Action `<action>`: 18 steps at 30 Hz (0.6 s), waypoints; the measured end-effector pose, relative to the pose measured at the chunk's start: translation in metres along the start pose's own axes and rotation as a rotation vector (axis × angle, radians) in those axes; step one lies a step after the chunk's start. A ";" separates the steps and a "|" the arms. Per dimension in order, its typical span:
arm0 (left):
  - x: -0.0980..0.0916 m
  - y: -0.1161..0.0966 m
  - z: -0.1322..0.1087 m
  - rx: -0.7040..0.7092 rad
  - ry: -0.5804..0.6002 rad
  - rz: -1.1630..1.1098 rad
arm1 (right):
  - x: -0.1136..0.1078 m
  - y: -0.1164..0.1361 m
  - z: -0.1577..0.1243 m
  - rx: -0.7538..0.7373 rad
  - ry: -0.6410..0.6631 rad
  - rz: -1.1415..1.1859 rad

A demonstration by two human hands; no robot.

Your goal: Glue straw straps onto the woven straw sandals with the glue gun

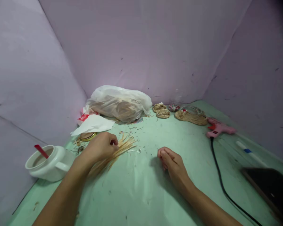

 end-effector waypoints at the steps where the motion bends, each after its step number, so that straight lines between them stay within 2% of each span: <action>1: 0.002 0.001 0.000 -0.017 0.010 0.044 | 0.000 0.000 0.000 -0.003 -0.011 -0.023; 8: 0.029 0.007 0.005 -0.122 0.109 0.123 | 0.000 0.002 -0.002 -0.009 -0.024 -0.162; 11: 0.033 0.016 0.012 -0.179 0.110 0.092 | 0.001 0.002 -0.002 -0.019 -0.014 -0.219; 14: 0.019 0.033 0.014 -0.254 0.030 0.049 | 0.001 -0.001 -0.001 -0.026 -0.007 -0.259; 18: -0.019 0.059 0.004 -0.341 -0.150 -0.037 | 0.000 -0.005 0.001 -0.030 0.004 -0.291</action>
Point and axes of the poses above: each hand's wrist, its own z-axis towards the middle knuckle, its own x-axis out of the palm, y = z × x, the point moved 3 cm from there along z, towards the middle knuckle, and after that the axes turned 2 degrees about -z, right-handed, at the moved point
